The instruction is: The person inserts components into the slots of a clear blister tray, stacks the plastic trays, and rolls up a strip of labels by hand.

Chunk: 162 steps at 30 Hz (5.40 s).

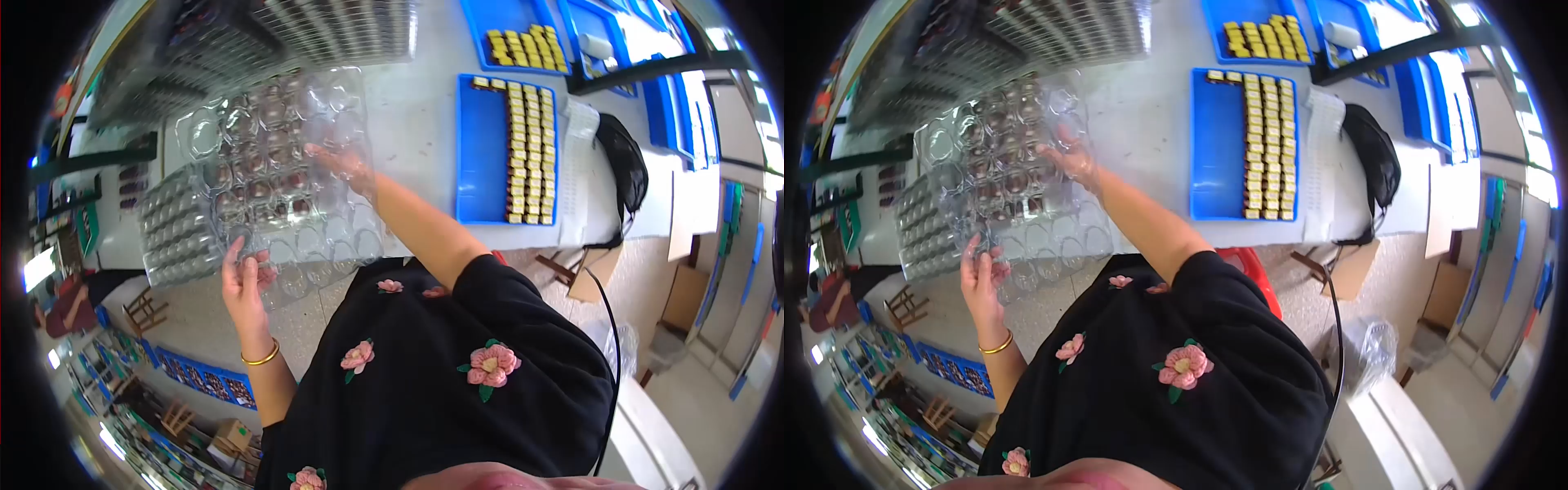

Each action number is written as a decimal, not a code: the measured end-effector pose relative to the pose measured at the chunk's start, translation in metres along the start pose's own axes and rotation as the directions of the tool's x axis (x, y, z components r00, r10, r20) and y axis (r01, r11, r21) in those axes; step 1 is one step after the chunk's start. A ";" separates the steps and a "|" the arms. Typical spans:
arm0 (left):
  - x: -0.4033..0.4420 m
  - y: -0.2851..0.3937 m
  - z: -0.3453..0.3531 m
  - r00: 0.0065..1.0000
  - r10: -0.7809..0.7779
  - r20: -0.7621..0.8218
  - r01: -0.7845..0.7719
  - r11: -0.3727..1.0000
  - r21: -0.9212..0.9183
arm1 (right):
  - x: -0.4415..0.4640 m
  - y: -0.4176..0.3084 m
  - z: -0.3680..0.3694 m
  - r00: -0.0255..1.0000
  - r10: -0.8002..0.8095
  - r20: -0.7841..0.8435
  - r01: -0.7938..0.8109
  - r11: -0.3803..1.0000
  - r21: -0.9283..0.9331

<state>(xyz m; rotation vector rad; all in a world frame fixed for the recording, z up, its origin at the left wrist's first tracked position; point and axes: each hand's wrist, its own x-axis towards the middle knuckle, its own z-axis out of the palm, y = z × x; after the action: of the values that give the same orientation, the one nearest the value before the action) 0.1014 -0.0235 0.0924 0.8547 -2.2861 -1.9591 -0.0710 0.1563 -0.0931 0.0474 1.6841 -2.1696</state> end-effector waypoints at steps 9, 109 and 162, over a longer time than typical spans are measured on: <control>0.012 -0.014 0.116 0.958 -0.173 0.226 0.173 0.985 0.024 | -0.154 -0.064 -0.244 0.558 -0.361 -0.747 -0.157 0.838 -0.523; -0.085 -0.119 0.411 0.347 0.556 0.755 -0.924 0.341 0.174 | -0.307 -0.061 -0.356 0.932 -0.363 -0.022 0.043 0.169 -0.985; -0.037 -0.089 0.402 0.258 0.594 0.762 -0.942 0.330 0.061 | -0.242 -0.081 -0.366 0.876 -0.481 -0.031 0.145 0.324 -0.935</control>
<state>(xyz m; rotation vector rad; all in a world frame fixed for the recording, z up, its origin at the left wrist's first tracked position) 0.0271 0.3521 -0.0640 -1.1656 -2.6597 -1.1195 0.0492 0.5841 -0.0556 -0.3067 3.1020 -1.0778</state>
